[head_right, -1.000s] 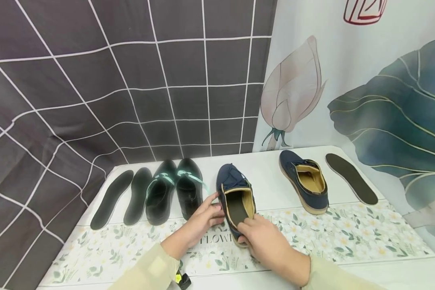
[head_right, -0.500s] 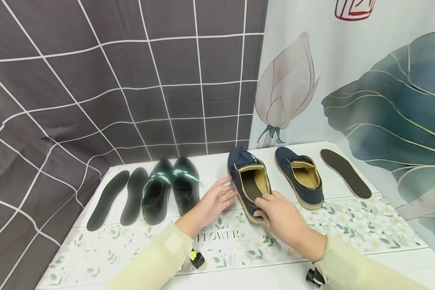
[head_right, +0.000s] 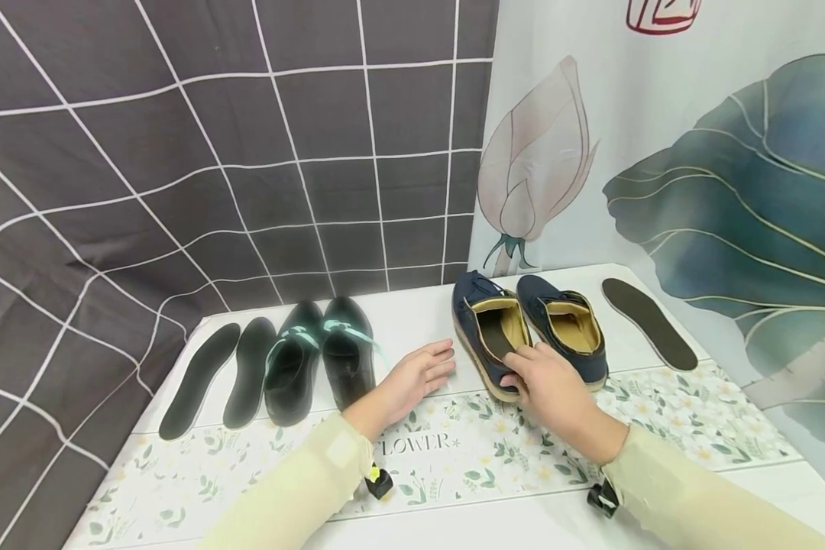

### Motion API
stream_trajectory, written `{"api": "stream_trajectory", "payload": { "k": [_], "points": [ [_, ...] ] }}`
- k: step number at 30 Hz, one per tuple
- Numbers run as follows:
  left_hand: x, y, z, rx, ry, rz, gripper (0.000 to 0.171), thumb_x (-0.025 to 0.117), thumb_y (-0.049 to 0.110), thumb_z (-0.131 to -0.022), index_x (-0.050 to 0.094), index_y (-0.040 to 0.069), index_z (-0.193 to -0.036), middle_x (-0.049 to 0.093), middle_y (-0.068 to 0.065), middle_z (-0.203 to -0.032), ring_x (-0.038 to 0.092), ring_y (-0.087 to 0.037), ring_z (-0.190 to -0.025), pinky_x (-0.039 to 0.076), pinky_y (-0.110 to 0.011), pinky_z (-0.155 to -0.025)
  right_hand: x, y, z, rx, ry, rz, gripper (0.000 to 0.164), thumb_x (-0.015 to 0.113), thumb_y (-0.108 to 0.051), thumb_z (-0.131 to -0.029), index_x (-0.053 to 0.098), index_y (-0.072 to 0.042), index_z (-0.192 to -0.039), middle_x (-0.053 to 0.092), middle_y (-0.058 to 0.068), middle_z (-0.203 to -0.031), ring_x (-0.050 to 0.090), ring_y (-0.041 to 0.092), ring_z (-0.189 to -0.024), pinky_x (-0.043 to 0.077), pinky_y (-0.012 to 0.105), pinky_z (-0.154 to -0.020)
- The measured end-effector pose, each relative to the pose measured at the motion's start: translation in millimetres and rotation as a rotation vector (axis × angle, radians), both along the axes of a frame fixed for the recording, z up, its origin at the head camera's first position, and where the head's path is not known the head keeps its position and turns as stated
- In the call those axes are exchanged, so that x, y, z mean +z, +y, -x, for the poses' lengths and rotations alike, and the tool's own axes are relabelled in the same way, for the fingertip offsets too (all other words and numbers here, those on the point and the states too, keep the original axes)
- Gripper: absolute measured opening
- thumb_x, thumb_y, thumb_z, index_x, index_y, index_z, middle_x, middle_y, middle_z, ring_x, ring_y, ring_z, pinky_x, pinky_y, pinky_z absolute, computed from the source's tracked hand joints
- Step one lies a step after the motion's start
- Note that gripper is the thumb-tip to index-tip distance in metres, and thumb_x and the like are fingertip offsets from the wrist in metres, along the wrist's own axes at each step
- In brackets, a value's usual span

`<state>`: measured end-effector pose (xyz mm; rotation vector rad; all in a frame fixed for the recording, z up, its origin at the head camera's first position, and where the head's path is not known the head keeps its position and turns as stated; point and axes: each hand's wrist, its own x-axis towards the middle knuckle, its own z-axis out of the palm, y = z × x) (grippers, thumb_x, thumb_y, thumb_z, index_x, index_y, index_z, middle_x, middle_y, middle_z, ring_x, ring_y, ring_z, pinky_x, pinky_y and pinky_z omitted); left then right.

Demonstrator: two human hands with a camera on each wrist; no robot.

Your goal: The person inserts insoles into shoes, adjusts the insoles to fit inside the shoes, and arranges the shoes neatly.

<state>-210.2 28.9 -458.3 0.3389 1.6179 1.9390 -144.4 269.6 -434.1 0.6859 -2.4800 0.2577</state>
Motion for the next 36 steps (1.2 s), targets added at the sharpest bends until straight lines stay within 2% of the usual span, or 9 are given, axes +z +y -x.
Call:
{"api": "stream_trajectory", "payload": {
  "k": [6, 13, 17, 21, 24, 30, 36],
  "points": [
    [-2.6, -6, -4.3, 0.003, -0.001, 0.028, 0.057, 0.039, 0.020, -0.101, 0.032, 0.005, -0.156, 0.032, -0.019, -0.160, 0.033, -0.034, -0.148, 0.026, -0.047, -0.121, -14.4, 10, 6.7, -0.058, -0.077, 0.000, 0.019, 0.084, -0.014, -0.078, 0.067, -0.013, -0.088, 0.059, -0.005, -0.080, 0.047, 0.017, -0.073, 0.043, 0.036, -0.067],
    [-6.4, -9, -9.0, 0.030, -0.004, 0.045, 0.056, 0.042, 0.022, -0.102, 0.036, 0.006, -0.155, 0.037, -0.018, -0.158, 0.037, -0.032, -0.146, 0.027, -0.045, -0.120, -30.0, 20, 12.5, -0.098, -0.104, -0.018, 0.019, 0.083, -0.017, -0.079, 0.070, -0.010, -0.090, 0.063, -0.003, -0.082, 0.050, 0.018, -0.072, 0.046, 0.037, -0.066],
    [-4.2, -12, -14.2, 0.009, 0.030, 0.068, 0.053, 0.042, 0.023, -0.102, 0.041, 0.007, -0.153, 0.038, -0.017, -0.158, 0.037, -0.031, -0.146, 0.028, -0.045, -0.120, -30.7, 21, 11.3, -0.110, -0.104, -0.018, 0.023, 0.084, -0.020, -0.078, 0.071, -0.008, -0.094, 0.065, -0.002, -0.084, 0.053, 0.019, -0.073, 0.049, 0.038, -0.065],
    [-2.1, -15, -19.7, -0.032, 0.056, 0.085, 0.054, 0.042, 0.025, -0.102, 0.042, 0.008, -0.152, 0.038, -0.016, -0.158, 0.038, -0.031, -0.146, 0.028, -0.045, -0.120, -25.9, 21, 12.6, -0.111, -0.128, -0.043, 0.031, 0.084, -0.023, -0.079, 0.071, -0.006, -0.101, 0.066, 0.002, -0.090, 0.059, 0.023, -0.077, 0.052, 0.041, -0.069],
    [-3.1, -18, -22.6, -0.048, 0.056, 0.098, 0.054, 0.042, 0.027, -0.102, 0.041, 0.009, -0.153, 0.039, -0.014, -0.158, 0.039, -0.029, -0.145, 0.030, -0.043, -0.119, -20.9, 22, 12.6, -0.115, -0.184, -0.056, 0.038, 0.083, -0.025, -0.081, 0.070, -0.005, -0.109, 0.065, 0.006, -0.097, 0.063, 0.025, -0.083, 0.053, 0.043, -0.071],
    [-8.1, -25, -25.5, -0.044, 0.073, 0.108, 0.055, 0.048, 0.025, -0.101, 0.042, 0.007, -0.152, 0.043, -0.014, -0.156, 0.041, -0.025, -0.144, 0.033, -0.040, -0.118, -9.5, 29, 8.6, -0.139, -0.247, -0.011, 0.045, 0.079, -0.029, -0.086, 0.066, -0.005, -0.121, 0.062, 0.012, -0.110, 0.064, 0.021, -0.079, 0.051, 0.037, -0.060],
    [-9.9, -34, -27.7, -0.037, 0.096, 0.115, 0.056, 0.051, 0.025, -0.101, 0.040, 0.006, -0.153, 0.043, -0.015, -0.155, 0.041, -0.023, -0.144, 0.032, -0.042, -0.118, 8.3, 42, 6.2, -0.197, -0.245, 0.025, 0.044, 0.072, -0.034, -0.092, 0.064, -0.004, -0.124, 0.061, 0.017, -0.116, 0.065, 0.034, -0.093, 0.054, 0.051, -0.069]
  ]
}}
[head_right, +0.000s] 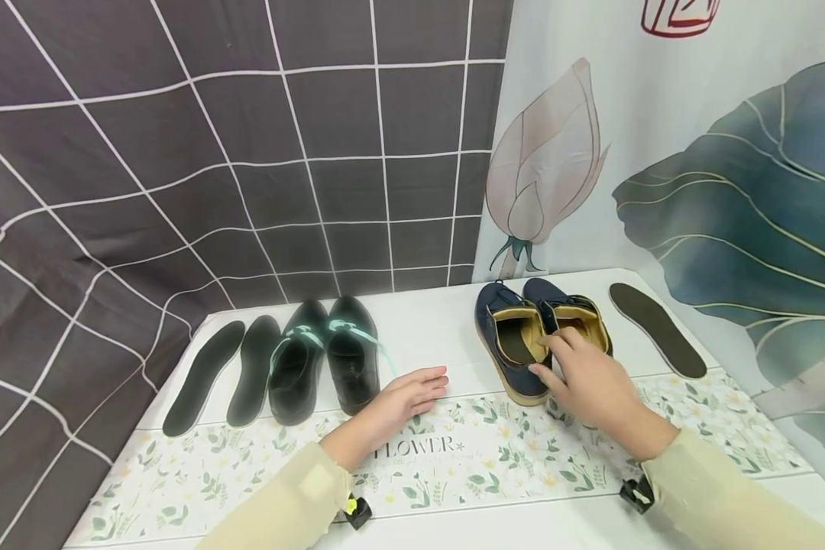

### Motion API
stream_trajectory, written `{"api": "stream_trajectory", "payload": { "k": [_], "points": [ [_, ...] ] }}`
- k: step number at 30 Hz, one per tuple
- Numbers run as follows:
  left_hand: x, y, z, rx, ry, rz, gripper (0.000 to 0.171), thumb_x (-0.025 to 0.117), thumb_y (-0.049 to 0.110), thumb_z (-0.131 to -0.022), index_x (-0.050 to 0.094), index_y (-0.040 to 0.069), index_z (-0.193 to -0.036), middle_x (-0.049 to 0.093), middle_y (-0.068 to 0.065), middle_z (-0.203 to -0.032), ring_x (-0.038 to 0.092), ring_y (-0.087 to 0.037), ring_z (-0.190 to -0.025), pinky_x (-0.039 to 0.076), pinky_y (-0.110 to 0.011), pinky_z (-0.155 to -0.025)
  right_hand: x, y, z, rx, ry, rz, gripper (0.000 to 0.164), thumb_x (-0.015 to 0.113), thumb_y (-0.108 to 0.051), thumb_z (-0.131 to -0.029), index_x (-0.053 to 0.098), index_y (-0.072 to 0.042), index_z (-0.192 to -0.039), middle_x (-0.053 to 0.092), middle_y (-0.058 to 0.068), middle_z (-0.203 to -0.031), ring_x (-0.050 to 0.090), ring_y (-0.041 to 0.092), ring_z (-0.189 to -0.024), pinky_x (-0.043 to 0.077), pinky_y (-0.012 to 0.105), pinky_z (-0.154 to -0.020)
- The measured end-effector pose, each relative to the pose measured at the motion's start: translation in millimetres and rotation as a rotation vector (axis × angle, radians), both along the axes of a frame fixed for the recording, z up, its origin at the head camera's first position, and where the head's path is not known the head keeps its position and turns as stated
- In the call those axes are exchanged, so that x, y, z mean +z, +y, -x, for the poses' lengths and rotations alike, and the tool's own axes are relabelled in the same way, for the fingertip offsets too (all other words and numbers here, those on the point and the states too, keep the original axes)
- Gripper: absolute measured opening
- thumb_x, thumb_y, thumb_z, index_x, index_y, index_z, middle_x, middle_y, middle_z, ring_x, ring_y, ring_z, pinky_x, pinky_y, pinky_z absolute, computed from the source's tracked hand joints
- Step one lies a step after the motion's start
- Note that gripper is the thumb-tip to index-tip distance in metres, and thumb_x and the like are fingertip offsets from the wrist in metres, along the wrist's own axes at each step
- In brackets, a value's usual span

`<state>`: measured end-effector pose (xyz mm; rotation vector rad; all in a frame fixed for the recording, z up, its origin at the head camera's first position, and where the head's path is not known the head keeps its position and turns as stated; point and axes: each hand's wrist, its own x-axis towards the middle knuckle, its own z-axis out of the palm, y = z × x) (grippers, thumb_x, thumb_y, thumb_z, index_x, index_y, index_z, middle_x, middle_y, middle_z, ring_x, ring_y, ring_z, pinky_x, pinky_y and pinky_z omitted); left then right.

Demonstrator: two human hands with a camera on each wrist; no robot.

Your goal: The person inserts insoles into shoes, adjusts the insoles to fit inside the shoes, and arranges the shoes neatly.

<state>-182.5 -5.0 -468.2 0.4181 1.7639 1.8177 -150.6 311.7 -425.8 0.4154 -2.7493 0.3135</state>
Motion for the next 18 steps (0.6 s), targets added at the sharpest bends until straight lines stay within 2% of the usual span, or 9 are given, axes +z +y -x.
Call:
{"api": "stream_trajectory", "payload": {
  "k": [3, 5, 11, 14, 18],
  "points": [
    [-0.1, -3, -1.9, 0.009, -0.008, -0.021, 0.055, 0.050, 0.023, -0.101, 0.041, 0.005, -0.152, 0.043, -0.017, -0.155, 0.041, -0.025, -0.144, 0.031, -0.044, -0.118, 6.2, 12, 0.6, -0.032, -0.013, -0.035, 0.045, 0.072, -0.034, -0.092, 0.064, -0.002, -0.122, 0.062, 0.019, -0.112, 0.065, 0.038, -0.094, 0.053, 0.054, -0.070],
    [-0.3, -5, -3.2, 0.008, -0.013, -0.022, 0.053, 0.049, 0.022, -0.101, 0.042, 0.005, -0.152, 0.044, -0.016, -0.154, 0.042, -0.025, -0.144, 0.032, -0.043, -0.118, 7.2, 22, 1.6, -0.071, -0.043, -0.085, 0.043, 0.073, -0.034, -0.090, 0.065, -0.001, -0.117, 0.064, 0.018, -0.106, 0.066, 0.035, -0.086, 0.053, 0.051, -0.064],
    [-1.2, -16, -7.5, -0.013, -0.075, -0.073, 0.049, 0.038, 0.020, -0.105, 0.042, 0.005, -0.151, 0.044, -0.018, -0.154, 0.043, -0.031, -0.142, 0.031, -0.046, -0.119, 6.0, 41, 7.0, -0.176, -0.256, -0.171, 0.044, 0.073, -0.039, -0.087, 0.065, -0.001, -0.108, 0.060, 0.013, -0.092, 0.058, 0.021, -0.066, 0.045, 0.039, -0.049],
    [-1.1, -22, -8.1, -0.010, -0.118, -0.113, 0.050, 0.036, 0.021, -0.105, 0.041, 0.003, -0.151, 0.044, -0.020, -0.153, 0.043, -0.034, -0.142, 0.030, -0.048, -0.119, 3.1, 45, 10.0, -0.142, -0.309, -0.203, 0.040, 0.077, -0.037, -0.083, 0.064, -0.003, -0.102, 0.060, 0.010, -0.090, 0.055, 0.019, -0.065, 0.042, 0.038, -0.050],
    [-0.8, -26, -8.3, 0.014, -0.142, -0.120, 0.052, 0.039, 0.021, -0.103, 0.041, 0.001, -0.151, 0.045, -0.021, -0.152, 0.044, -0.035, -0.141, 0.031, -0.047, -0.118, -3.1, 50, 13.7, -0.077, -0.321, -0.236, 0.033, 0.081, -0.029, -0.080, 0.061, -0.006, -0.094, 0.059, 0.004, -0.083, 0.051, 0.017, -0.064, 0.039, 0.037, -0.052]
  ]
}}
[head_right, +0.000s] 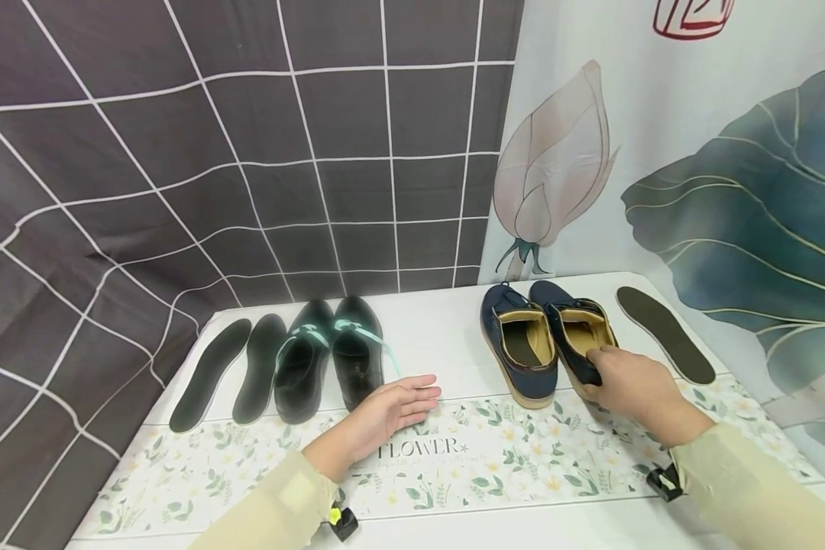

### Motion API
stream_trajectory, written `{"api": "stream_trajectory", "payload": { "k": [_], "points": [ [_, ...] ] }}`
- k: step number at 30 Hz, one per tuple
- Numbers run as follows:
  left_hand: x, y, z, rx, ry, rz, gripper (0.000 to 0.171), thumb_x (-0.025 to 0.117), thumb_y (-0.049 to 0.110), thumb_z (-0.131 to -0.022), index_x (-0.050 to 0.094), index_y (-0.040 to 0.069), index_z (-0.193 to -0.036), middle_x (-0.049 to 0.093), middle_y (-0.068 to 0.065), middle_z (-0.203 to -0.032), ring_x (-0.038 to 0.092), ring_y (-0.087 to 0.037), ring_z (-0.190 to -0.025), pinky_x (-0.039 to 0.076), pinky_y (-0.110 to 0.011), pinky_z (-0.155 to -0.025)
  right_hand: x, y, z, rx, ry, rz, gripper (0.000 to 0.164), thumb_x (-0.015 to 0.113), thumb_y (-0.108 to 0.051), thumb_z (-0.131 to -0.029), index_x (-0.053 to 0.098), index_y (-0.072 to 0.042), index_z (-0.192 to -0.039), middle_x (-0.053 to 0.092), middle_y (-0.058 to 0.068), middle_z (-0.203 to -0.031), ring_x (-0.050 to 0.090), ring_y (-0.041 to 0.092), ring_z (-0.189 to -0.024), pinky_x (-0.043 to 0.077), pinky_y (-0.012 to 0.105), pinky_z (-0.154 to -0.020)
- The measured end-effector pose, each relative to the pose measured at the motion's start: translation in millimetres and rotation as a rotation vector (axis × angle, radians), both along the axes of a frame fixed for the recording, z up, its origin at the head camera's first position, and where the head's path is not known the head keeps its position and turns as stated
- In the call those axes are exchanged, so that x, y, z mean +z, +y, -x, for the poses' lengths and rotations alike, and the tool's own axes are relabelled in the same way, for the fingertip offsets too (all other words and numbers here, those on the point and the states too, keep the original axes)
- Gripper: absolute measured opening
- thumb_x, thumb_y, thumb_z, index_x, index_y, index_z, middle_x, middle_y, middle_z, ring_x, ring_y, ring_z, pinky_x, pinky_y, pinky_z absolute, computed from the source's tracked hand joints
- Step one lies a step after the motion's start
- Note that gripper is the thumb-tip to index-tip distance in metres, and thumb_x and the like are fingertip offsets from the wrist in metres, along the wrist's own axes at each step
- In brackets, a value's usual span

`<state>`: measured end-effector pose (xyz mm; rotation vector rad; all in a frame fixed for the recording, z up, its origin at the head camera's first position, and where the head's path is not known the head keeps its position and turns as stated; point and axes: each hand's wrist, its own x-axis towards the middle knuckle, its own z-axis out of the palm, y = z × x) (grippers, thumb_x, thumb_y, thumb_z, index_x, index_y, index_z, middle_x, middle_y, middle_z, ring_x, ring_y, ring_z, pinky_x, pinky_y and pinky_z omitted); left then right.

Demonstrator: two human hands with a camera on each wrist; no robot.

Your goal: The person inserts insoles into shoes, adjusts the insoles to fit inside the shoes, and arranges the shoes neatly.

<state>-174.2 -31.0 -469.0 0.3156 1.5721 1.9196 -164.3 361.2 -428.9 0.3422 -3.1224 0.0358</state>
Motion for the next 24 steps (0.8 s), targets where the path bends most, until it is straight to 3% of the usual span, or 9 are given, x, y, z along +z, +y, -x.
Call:
{"api": "stream_trajectory", "payload": {
  "k": [4, 9, 24],
  "points": [
    [0.2, -2, -1.3, 0.008, -0.020, 0.002, 0.052, 0.041, 0.020, -0.102, 0.042, 0.000, -0.150, 0.046, -0.021, -0.151, 0.045, -0.035, -0.140, 0.032, -0.048, -0.118, -7.4, 4, 0.7, 0.046, 0.027, 0.040, 0.028, 0.080, -0.020, -0.080, 0.055, -0.009, -0.084, 0.050, -0.001, -0.072, 0.043, 0.015, -0.061, 0.034, 0.034, -0.052],
    [-1.5, -5, -2.3, -0.001, -0.033, -0.002, 0.053, 0.041, 0.020, -0.101, 0.041, 0.000, -0.150, 0.045, -0.022, -0.152, 0.044, -0.035, -0.141, 0.031, -0.048, -0.118, -15.5, 4, -1.9, 0.064, 0.066, 0.102, 0.033, 0.080, -0.016, -0.082, 0.048, -0.015, -0.078, 0.042, -0.003, -0.067, 0.037, 0.014, -0.059, 0.031, 0.031, -0.053],
    [-5.8, -11, -2.4, 0.008, -0.027, 0.007, 0.053, 0.040, 0.020, -0.101, 0.042, -0.001, -0.149, 0.047, -0.023, -0.150, 0.046, -0.034, -0.139, 0.031, -0.048, -0.118, -29.6, 4, -9.6, 0.030, 0.160, 0.166, 0.032, 0.081, -0.012, -0.082, 0.048, -0.013, -0.079, 0.045, -0.001, -0.072, 0.040, 0.016, -0.063, 0.036, 0.034, -0.056]
  ]
}}
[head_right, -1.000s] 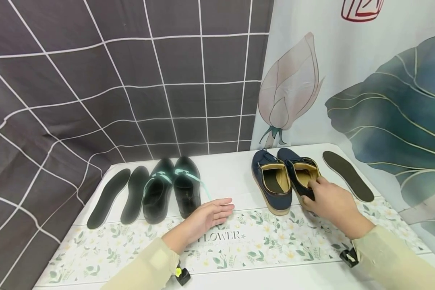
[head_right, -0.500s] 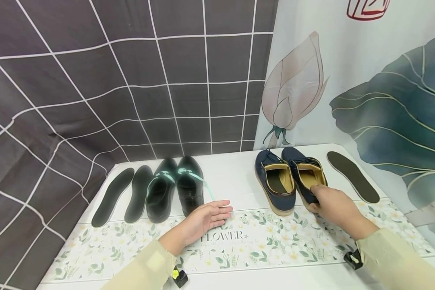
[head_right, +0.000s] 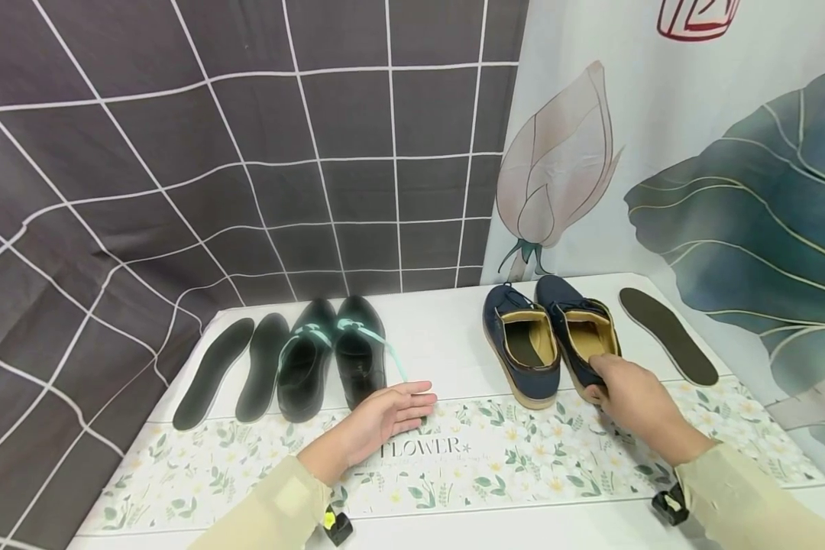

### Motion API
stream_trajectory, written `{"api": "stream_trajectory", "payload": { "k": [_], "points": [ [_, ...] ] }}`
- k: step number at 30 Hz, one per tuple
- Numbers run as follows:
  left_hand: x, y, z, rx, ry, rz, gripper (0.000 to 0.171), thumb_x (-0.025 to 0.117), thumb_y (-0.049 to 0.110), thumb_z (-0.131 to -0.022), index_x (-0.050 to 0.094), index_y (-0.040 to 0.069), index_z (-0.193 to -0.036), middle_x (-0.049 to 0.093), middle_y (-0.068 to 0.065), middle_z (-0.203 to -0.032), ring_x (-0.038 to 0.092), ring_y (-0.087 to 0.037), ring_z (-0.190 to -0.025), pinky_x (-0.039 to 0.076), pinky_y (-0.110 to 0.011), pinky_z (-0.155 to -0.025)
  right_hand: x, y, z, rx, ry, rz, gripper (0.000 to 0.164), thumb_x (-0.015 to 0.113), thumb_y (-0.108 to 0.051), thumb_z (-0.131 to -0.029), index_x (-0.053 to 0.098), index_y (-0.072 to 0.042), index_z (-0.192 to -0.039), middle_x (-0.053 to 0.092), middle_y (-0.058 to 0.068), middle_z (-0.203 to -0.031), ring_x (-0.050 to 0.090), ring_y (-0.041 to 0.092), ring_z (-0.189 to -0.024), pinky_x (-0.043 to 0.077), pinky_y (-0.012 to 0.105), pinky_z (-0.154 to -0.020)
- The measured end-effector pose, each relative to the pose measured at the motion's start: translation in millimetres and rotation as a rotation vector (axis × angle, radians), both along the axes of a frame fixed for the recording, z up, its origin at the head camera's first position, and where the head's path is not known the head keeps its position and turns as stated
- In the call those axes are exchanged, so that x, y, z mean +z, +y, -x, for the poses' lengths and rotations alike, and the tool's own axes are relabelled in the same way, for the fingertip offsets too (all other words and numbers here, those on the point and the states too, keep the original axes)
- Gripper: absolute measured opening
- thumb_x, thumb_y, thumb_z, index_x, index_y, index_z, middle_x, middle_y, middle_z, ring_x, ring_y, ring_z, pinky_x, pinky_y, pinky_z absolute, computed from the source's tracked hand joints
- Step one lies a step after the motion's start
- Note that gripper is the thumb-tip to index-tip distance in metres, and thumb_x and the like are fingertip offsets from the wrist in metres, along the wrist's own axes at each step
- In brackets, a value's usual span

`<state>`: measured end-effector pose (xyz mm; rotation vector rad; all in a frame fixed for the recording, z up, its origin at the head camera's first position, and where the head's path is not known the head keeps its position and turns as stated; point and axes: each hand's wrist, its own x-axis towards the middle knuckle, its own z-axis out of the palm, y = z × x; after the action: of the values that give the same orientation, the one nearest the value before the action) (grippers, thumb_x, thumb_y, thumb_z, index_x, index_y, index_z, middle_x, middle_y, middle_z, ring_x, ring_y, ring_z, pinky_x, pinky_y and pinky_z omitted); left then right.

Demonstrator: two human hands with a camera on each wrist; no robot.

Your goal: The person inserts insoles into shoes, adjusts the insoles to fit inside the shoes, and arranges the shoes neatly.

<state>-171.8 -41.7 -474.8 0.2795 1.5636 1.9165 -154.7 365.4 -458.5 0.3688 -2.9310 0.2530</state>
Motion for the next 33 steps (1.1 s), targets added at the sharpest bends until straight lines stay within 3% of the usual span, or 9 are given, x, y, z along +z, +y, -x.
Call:
{"api": "stream_trajectory", "payload": {
  "k": [8, 13, 23, 32, 33],
  "points": [
    [1.1, -2, 0.0, -0.001, 0.004, 0.004, 0.053, 0.041, 0.020, -0.101, 0.042, 0.000, -0.149, 0.047, -0.023, -0.150, 0.046, -0.034, -0.140, 0.031, -0.049, -0.118, -0.4, 2, -1.1, -0.007, 0.073, 0.007, 0.031, 0.082, -0.012, -0.081, 0.051, -0.013, -0.080, 0.048, -0.001, -0.073, 0.041, 0.016, -0.062, 0.036, 0.034, -0.055],
    [0.3, -2, 0.1, -0.002, 0.007, 0.005, 0.053, 0.041, 0.020, -0.101, 0.043, 0.000, -0.149, 0.047, -0.022, -0.150, 0.046, -0.034, -0.140, 0.031, -0.049, -0.118, 10.6, 1, -2.1, 0.007, 0.154, 0.001, 0.034, 0.083, -0.012, -0.079, 0.049, -0.014, -0.078, 0.046, -0.001, -0.072, 0.038, 0.016, -0.061, 0.032, 0.033, -0.054],
    [0.9, -3, 0.1, 0.007, 0.006, 0.003, 0.053, 0.040, 0.020, -0.101, 0.042, 0.001, -0.150, 0.048, -0.022, -0.150, 0.046, -0.034, -0.140, 0.031, -0.049, -0.118, 32.8, -9, -9.5, -0.008, 0.236, -0.027, 0.035, 0.084, -0.014, -0.077, 0.048, -0.017, -0.076, 0.044, -0.004, -0.070, 0.036, 0.014, -0.058, 0.029, 0.031, -0.052],
    [2.5, -3, -0.4, 0.035, -0.001, 0.008, 0.054, 0.038, 0.017, -0.101, 0.038, 0.000, -0.152, 0.049, -0.023, -0.148, 0.048, -0.035, -0.138, 0.033, -0.049, -0.117, 52.0, -32, -20.3, 0.082, 0.379, -0.018, 0.036, 0.086, -0.013, -0.070, 0.051, -0.018, -0.076, 0.047, -0.006, -0.072, 0.038, 0.013, -0.059, 0.032, 0.031, -0.052],
    [2.7, -3, -0.4, 0.035, 0.001, 0.009, 0.053, 0.038, 0.017, -0.101, 0.038, 0.000, -0.152, 0.049, -0.023, -0.148, 0.048, -0.034, -0.138, 0.033, -0.049, -0.117, 53.9, -35, -22.0, 0.098, 0.390, -0.012, 0.033, 0.085, -0.015, -0.073, 0.052, -0.017, -0.077, 0.047, -0.006, -0.072, 0.038, 0.012, -0.059, 0.032, 0.031, -0.052]
  ]
}}
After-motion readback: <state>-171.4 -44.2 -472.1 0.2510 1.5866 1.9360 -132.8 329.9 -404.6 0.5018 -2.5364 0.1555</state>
